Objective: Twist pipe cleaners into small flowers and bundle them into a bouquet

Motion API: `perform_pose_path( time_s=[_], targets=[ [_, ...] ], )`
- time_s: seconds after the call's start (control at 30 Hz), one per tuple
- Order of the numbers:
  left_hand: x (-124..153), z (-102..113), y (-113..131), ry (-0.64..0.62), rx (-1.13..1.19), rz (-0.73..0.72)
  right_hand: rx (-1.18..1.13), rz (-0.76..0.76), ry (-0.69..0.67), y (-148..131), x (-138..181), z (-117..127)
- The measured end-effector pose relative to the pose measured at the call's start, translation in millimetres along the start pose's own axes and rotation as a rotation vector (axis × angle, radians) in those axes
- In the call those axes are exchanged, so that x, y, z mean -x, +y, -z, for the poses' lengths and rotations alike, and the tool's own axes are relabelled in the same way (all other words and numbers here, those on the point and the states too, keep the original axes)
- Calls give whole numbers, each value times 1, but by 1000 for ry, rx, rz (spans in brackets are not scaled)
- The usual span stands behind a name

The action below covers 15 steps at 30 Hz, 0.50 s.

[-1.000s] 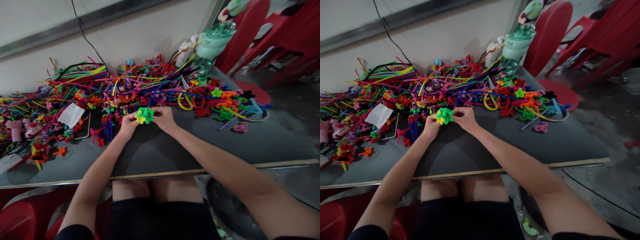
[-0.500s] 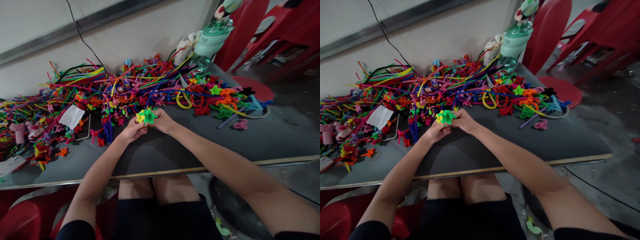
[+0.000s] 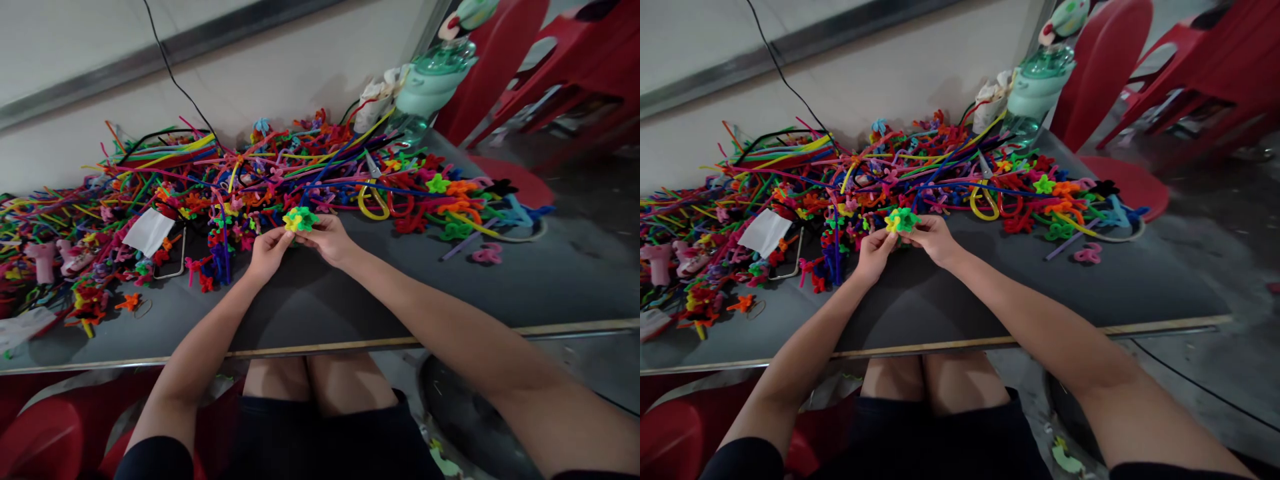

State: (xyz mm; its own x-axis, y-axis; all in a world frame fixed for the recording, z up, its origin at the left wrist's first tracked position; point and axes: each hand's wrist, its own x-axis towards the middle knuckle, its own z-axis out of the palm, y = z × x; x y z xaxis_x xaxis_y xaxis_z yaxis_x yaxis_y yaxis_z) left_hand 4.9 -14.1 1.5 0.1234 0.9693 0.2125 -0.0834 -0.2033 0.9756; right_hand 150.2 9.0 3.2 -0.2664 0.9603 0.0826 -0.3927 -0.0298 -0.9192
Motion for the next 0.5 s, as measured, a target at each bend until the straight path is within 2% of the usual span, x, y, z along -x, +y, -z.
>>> perform_pose_path(
  time_s=[0.13, 0.23, 0.33, 0.5],
  targets=[
    [1, 6, 2, 36, -330, -128, -2, -26, 22, 1, 0, 0],
    [0, 9, 3, 42, -428, -132, -23, -29, -42, 3, -1, 1],
    [1, 7, 4, -13, -329, -76, -42, -71, -150, 3, -4, 5],
    [6, -3, 11, -75, 35, 85, -56, -136, -318, -3, -7, 14]
  ],
)
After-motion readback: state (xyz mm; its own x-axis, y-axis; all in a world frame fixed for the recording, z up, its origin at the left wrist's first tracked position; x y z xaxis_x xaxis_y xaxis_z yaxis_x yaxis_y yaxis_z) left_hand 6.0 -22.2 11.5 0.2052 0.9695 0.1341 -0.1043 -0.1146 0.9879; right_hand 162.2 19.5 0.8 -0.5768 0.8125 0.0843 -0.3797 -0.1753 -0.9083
